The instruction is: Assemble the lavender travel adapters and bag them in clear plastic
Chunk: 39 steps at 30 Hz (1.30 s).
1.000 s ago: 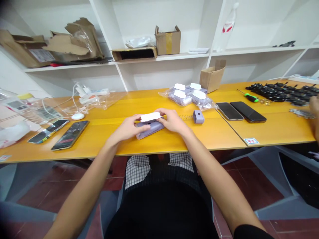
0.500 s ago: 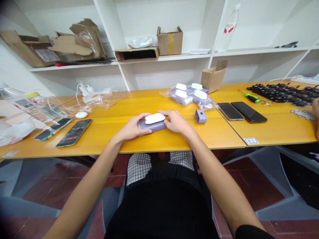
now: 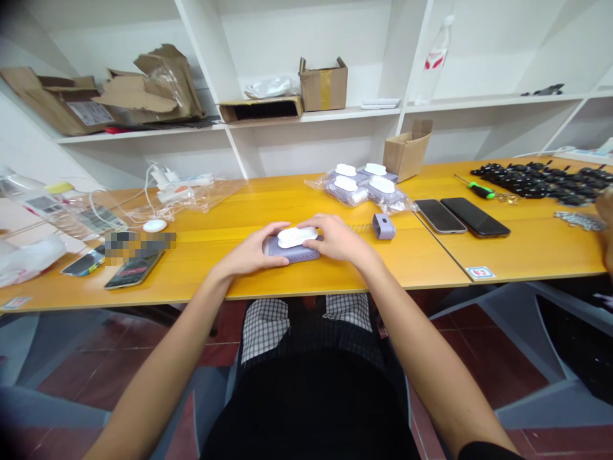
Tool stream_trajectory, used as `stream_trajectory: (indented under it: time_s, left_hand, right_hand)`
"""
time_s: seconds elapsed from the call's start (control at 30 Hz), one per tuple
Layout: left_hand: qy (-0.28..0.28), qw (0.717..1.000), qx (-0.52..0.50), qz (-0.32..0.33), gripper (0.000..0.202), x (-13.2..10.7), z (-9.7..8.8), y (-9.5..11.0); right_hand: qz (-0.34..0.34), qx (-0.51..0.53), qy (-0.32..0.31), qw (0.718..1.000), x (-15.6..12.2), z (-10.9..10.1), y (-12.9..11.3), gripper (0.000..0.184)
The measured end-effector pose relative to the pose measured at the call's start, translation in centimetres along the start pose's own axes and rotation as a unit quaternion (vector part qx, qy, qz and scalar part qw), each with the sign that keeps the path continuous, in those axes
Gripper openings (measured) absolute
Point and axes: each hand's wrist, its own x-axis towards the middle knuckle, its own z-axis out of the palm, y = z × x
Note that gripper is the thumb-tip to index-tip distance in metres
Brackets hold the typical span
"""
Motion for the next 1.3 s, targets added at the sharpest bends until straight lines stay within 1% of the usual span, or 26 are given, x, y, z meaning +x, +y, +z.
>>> stream_trajectory:
  time_s: [0.13, 0.3, 0.47, 0.6, 0.77, 0.9, 1.07, 1.2, 1.3]
  left_hand:
    - [0.006, 1.0, -0.002, 0.012, 0.08, 0.1, 0.3, 0.1]
    - [0.002, 1.0, 0.003, 0.014, 0.078, 0.0, 0.3, 0.2]
    - [0.014, 1.0, 0.004, -0.008, 0.079, -0.1, 0.5, 0.3]
    - [0.007, 1.0, 0.014, 0.003, 0.078, 0.0, 0.5, 0.4]
    - [0.001, 1.0, 0.019, 0.009, 0.078, 0.0, 0.4, 0.3]
    - [-0.001, 1.0, 0.016, 0.001, 0.08, -0.1, 0.4, 0.1]
    - [-0.021, 0.999, 0.026, 0.018, 0.088, -0.1, 0.0, -0.2]
    - [-0.027, 0.999, 0.028, 0.015, 0.091, -0.1, -0.1, -0.4]
    - [-0.011, 0.999, 0.029, 0.006, 0.086, -0.1, 0.2, -0.3]
  right_hand:
    - [0.024, -0.035, -0.003, 0.999, -0.2, 0.0, -0.2, 0.04]
    - [0.024, -0.042, 0.0, 0.999, -0.2, 0.3, -0.6, 0.039]
    - [0.029, -0.019, -0.005, 0.999, -0.1, 0.1, -0.2, 0.043]
    - [0.033, 0.008, -0.016, 0.999, -0.1, -0.3, 0.3, 0.042]
    - [0.033, 0.035, -0.013, 0.999, -0.1, -0.5, 0.5, 0.039]
    - [0.022, 0.06, -0.006, 0.998, -0.1, -0.1, 0.8, 0.035]
    - [0.021, 0.1, -0.005, 0.995, 0.1, 0.4, 1.0, 0.029]
    - [0.028, 0.096, -0.008, 0.995, 0.3, 0.6, 0.7, 0.031]
    - [0.032, 0.078, 0.006, 0.996, 0.5, 1.0, 0.5, 0.034]
